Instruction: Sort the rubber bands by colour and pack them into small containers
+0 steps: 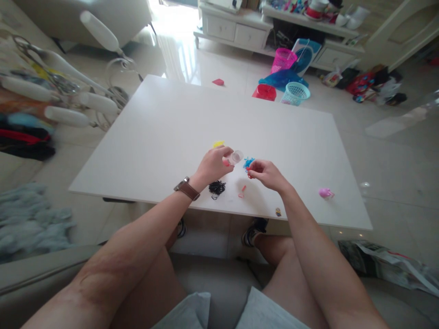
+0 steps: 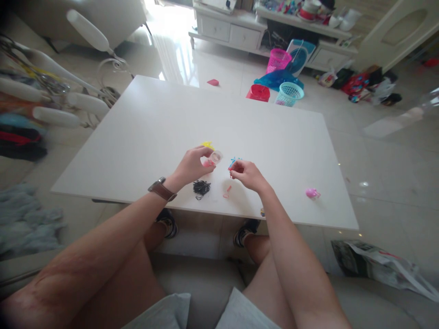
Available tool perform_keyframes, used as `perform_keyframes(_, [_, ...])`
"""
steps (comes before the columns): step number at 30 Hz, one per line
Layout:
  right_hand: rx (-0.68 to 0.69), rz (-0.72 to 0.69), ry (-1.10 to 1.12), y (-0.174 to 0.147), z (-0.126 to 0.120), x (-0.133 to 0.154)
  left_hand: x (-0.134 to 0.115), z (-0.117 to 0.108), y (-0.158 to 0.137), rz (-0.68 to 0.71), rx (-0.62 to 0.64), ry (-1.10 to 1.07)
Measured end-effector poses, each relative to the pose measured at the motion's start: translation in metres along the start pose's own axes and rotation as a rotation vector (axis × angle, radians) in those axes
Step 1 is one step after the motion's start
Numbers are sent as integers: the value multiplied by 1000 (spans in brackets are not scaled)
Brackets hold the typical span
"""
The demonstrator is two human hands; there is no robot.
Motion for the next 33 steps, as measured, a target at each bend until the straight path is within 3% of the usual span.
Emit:
perform_keyframes(4, [-149, -116, 151, -1, -7, 10, -3, 4, -2, -21, 65, 168])
perform_keyframes(7, [-246, -143, 135, -3, -10, 14, -5, 7, -2, -12, 96, 275])
perform_keyframes(14, [-302, -220, -301, -6, -1, 34, -9, 16, -3, 24, 149, 363])
perform_keyframes(17, [-307, -251, -381, -6, 4, 36, -9, 20, -3, 26, 168, 376])
perform_keyframes(33, [-372, -258, -111, -4, 1, 29, -8, 19, -3, 52, 130, 236])
Point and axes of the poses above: each hand's wrist, its own y-axis towards the middle knuckle, its own z-axis out of the palm, x = y × z, the point moved 6 cm from there along y, towards the middle knuckle, and after that the axes turned 14 degrees about x, right-handed, at the moved point
